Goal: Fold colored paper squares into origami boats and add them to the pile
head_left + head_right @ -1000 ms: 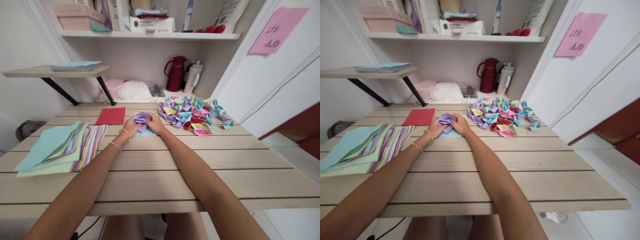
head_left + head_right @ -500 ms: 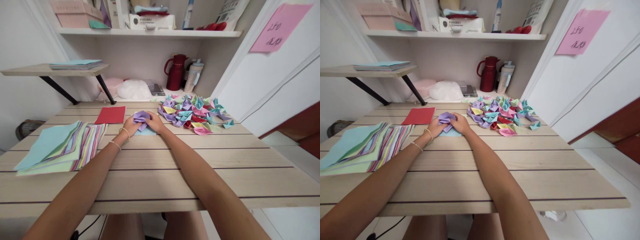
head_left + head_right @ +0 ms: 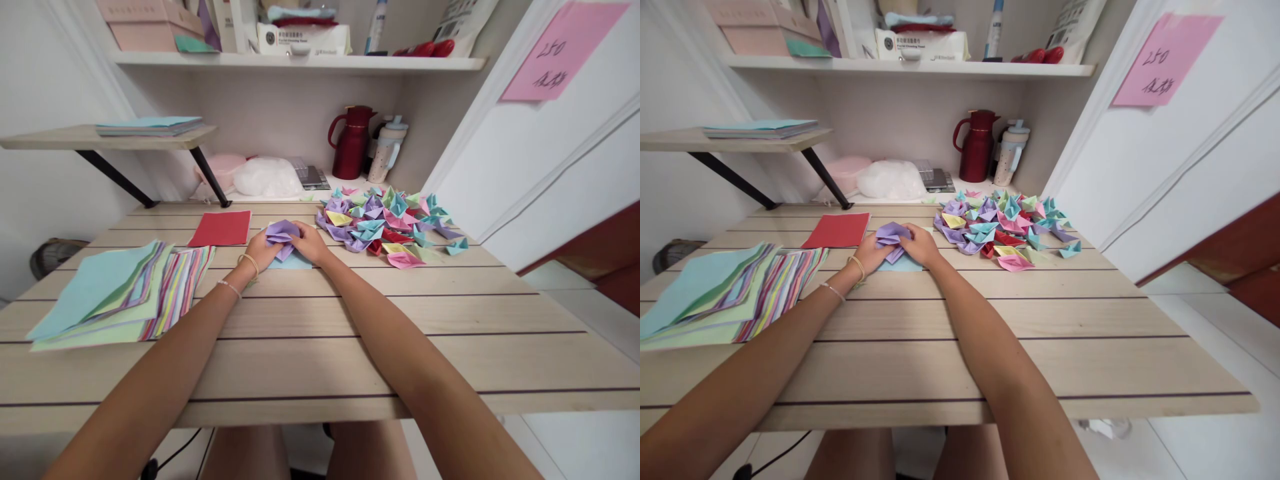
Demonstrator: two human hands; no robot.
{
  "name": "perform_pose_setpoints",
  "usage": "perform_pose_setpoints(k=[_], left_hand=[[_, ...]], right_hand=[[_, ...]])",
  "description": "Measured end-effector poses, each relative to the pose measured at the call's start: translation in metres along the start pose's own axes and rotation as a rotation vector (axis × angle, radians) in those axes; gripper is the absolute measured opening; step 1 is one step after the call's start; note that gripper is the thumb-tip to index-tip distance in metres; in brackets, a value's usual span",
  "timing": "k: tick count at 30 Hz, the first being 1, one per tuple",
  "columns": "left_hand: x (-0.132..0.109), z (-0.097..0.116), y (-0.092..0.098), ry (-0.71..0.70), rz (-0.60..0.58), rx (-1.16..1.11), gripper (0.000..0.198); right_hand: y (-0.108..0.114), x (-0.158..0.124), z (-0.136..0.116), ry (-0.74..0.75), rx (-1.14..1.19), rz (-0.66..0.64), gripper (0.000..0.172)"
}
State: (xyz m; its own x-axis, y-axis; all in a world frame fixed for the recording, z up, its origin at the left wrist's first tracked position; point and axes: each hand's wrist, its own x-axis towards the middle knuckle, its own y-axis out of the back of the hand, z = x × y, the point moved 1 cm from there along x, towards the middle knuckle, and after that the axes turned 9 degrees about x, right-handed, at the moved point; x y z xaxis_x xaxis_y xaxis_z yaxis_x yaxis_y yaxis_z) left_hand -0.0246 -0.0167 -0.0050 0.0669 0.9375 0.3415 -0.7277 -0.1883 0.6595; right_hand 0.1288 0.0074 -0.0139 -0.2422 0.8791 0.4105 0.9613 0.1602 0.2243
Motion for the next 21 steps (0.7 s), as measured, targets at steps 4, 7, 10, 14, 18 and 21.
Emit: perform_pose_setpoints(k=[4, 7, 10, 14, 18, 21], left_hand=[[0.001, -0.003, -0.001, -0.001, 0.007, -0.038, 0.031], [0.003, -0.007, -0.004, -0.008, 0.039, -0.122, 0.029], [0.004, -0.008, -0.006, -0.003, 0.045, -0.266, 0.03], [0.001, -0.002, -0.006, 0.102, -0.029, -0.534, 0.043], [-0.003, 0.006, -0.001, 0.123, -0.044, -0.655, 0.048], [-0.004, 0.008, 0.002, 0.118, 0.027, -0.723, 0.045]], right_hand=[[0.0, 0.0, 0.0, -0.019, 0.04, 0.002, 0.025], [0.0, 0.0, -0.001, -0.04, 0.154, 0.01, 0.024], [0.0, 0.001, -0.002, -0.066, 0.313, 0.024, 0.022], [0.002, 0.003, 0.0, -0.136, 0.487, 0.078, 0.019], [0.003, 0.004, 0.002, -0.193, 0.604, 0.126, 0.019], [0.006, 0.002, -0.001, -0.188, 0.653, 0.117, 0.023]])
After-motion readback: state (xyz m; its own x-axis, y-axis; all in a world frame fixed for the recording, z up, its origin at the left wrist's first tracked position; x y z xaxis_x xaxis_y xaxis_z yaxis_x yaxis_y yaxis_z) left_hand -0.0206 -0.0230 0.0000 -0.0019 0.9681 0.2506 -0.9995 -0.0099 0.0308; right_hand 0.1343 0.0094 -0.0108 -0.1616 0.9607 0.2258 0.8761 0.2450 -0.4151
